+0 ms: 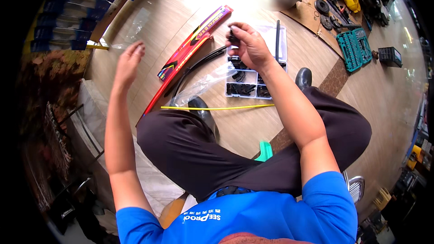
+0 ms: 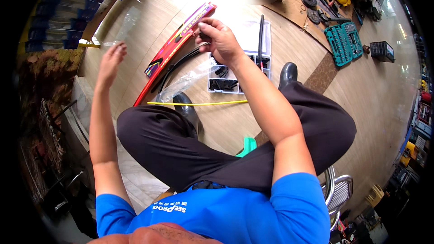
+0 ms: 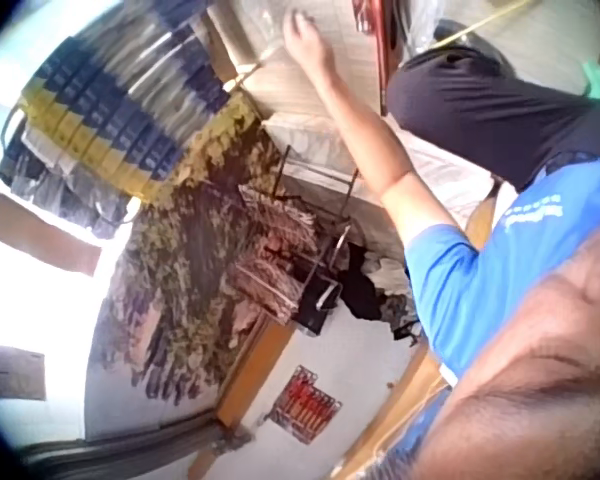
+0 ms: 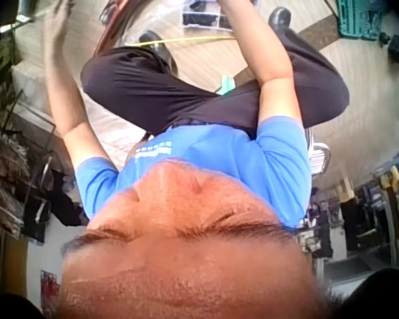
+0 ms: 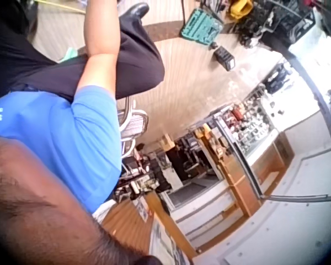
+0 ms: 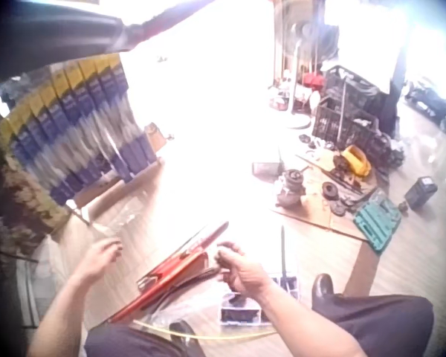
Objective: The person assembles windshield wipers by hand, taking components from a plastic organizer and fitting them onto the wiper blades.
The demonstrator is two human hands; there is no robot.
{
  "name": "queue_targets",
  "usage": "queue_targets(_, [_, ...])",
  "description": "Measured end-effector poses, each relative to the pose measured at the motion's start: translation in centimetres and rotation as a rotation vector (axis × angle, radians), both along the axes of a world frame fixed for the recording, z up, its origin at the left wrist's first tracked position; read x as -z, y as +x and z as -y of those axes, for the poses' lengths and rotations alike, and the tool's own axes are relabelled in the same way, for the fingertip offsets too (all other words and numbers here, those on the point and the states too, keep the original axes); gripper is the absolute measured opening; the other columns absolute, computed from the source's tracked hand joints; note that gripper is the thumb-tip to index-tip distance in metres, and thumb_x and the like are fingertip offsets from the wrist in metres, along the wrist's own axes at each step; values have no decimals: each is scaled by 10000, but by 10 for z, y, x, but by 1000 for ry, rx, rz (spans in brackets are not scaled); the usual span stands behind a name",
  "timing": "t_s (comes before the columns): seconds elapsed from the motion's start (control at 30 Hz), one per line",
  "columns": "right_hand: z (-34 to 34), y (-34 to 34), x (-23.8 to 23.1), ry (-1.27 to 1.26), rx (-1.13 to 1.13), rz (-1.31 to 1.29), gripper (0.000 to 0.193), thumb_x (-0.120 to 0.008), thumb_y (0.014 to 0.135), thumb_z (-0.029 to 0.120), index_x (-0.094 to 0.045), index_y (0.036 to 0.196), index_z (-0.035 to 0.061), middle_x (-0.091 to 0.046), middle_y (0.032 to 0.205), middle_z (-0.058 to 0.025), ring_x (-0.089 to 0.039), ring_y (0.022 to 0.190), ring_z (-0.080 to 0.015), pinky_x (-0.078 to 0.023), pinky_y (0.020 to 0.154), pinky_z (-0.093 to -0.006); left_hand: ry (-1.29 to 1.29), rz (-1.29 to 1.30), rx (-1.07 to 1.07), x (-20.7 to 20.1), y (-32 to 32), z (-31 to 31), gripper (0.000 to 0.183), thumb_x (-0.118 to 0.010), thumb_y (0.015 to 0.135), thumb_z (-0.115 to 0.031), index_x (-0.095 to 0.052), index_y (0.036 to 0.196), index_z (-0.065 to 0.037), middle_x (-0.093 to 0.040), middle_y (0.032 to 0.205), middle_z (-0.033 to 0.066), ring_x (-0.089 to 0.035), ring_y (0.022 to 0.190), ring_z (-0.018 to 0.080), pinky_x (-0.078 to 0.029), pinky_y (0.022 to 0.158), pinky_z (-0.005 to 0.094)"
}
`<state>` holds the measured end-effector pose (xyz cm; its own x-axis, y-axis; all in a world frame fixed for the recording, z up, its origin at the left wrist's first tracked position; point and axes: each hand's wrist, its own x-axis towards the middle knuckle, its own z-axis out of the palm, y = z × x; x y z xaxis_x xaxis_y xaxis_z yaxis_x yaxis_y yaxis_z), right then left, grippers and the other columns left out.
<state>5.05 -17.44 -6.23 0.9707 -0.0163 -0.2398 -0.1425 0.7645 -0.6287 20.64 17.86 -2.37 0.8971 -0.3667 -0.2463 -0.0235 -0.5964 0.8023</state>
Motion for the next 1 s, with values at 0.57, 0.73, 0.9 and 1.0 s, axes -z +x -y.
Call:
queue_targets(0.57, [46, -13, 69, -209, 282, -480, 133, -640, 864, 202, -615, 922, 85, -568, 736, 4, -546, 653, -106, -457, 529, -251, 897, 80, 69, 273, 18, 12, 582, -768, 661, -134, -486, 1156, -15, -553, 1153, 204, -546, 1096, 388, -463, 943, 463])
queue_targets(0.73, [52, -2, 39, -478, 226, -479, 181, -622, 803, 140, -681, 959, 71, -600, 780, 0, -539, 666, -89, -451, 527, -238, 934, 406, 74, 224, 21, -17, 396, -689, 671, -142, -530, 1026, -67, -594, 1040, 143, -568, 1013, 367, -458, 810, 511])
queue_targets(0.9, [78, 21, -3, -1407, 106, -277, 440, -716, 768, 383, -696, 1034, 33, -689, 892, -180, -668, 938, -252, -517, 802, -397, 497, 1069, 159, 131, 14, -48, 519, -659, 623, 24, -541, 1125, -26, -591, 1023, 165, -550, 989, 390, -422, 878, 479])
queue_targets(1.0, [79, 19, -82, -1955, -113, -188, 707, -735, 737, 502, -554, 1262, 64, -686, 996, -148, -649, 990, -289, -498, 860, -393, 488, 1241, 157, 41, 10, -40, 622, -650, 634, 17, -486, 1231, -41, -544, 1169, 177, -502, 1129, 360, -345, 998, 480])
